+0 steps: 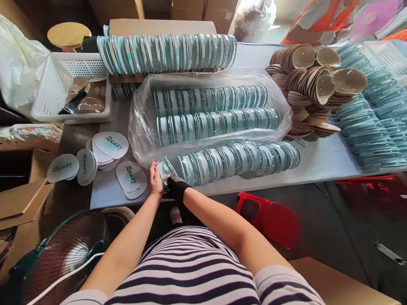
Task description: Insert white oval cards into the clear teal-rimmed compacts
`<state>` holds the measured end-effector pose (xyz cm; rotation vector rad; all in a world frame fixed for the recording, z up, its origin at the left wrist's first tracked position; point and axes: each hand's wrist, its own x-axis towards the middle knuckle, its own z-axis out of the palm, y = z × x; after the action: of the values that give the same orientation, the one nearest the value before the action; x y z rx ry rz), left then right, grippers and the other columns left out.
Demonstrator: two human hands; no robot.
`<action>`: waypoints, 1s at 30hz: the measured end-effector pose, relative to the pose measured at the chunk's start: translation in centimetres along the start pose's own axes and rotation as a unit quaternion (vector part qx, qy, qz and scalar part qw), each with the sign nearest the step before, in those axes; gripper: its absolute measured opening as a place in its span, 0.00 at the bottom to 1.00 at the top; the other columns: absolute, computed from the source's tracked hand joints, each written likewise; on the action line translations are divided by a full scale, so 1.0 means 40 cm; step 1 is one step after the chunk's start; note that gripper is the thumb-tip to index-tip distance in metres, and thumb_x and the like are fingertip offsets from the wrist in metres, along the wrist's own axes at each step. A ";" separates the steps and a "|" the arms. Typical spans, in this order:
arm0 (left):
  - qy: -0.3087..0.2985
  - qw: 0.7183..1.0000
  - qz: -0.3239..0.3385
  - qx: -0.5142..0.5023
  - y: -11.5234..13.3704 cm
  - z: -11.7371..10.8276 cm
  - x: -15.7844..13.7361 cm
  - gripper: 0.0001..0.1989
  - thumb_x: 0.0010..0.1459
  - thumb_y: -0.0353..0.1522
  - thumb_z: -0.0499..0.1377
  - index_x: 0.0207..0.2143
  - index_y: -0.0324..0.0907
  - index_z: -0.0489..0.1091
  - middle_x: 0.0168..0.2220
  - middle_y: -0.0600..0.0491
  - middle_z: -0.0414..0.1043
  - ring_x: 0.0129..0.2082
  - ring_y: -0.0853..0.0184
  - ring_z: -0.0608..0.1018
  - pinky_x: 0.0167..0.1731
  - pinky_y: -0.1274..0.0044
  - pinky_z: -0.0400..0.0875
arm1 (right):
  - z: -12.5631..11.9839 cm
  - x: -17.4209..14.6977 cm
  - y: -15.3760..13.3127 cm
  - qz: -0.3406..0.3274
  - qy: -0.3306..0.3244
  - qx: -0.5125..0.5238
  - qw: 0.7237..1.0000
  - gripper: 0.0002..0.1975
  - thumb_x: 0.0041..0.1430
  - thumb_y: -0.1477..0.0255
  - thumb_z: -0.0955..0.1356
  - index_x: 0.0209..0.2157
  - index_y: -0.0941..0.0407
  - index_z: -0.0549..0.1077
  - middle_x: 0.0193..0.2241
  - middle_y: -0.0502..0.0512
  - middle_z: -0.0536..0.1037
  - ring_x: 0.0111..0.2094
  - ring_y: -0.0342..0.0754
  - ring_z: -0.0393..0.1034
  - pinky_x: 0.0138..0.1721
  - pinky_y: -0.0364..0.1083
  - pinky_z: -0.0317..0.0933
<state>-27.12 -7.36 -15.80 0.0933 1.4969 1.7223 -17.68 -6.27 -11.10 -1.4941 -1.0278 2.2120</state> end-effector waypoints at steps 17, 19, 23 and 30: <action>-0.130 0.841 0.293 0.436 -0.013 0.014 0.002 0.29 0.58 0.46 0.58 0.58 0.43 0.66 0.69 0.40 0.48 0.69 0.52 0.51 0.66 0.60 0.48 | -0.506 -0.226 -0.100 -0.135 0.325 -0.478 0.805 0.18 0.65 0.69 0.60 0.53 0.55 0.72 0.49 0.56 0.78 0.48 0.49 0.72 0.49 0.45 0.62; -0.161 0.797 0.311 0.493 -0.003 0.036 -0.029 0.31 0.55 0.50 0.60 0.57 0.45 0.68 0.69 0.41 0.50 0.69 0.48 0.49 0.65 0.56 0.46 | -0.656 -0.229 -0.145 -0.149 0.378 -0.516 0.754 0.23 0.64 0.68 0.61 0.58 0.60 0.67 0.57 0.62 0.71 0.56 0.52 0.65 0.56 0.48 0.57; -0.182 0.754 0.299 0.556 0.002 0.083 -0.059 0.29 0.49 0.51 0.64 0.52 0.51 0.74 0.60 0.44 0.66 0.68 0.45 0.52 0.65 0.53 0.46 | -0.832 -0.178 -0.187 -0.136 0.368 -0.639 0.661 0.30 0.64 0.59 0.63 0.62 0.62 0.63 0.62 0.68 0.63 0.64 0.62 0.51 0.63 0.59 0.44; -0.142 0.735 0.321 0.580 0.003 0.063 -0.052 0.24 0.49 0.52 0.63 0.48 0.57 0.76 0.64 0.53 0.61 0.68 0.49 0.53 0.66 0.58 0.48 | -0.887 -0.188 -0.098 -0.176 0.310 -0.683 0.638 0.32 0.65 0.52 0.59 0.61 0.58 0.65 0.62 0.66 0.63 0.65 0.66 0.44 0.64 0.64 0.33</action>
<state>-24.47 -6.65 -14.04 1.6032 2.1982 0.8249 16.55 6.30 -10.70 -1.9090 -2.5354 0.1937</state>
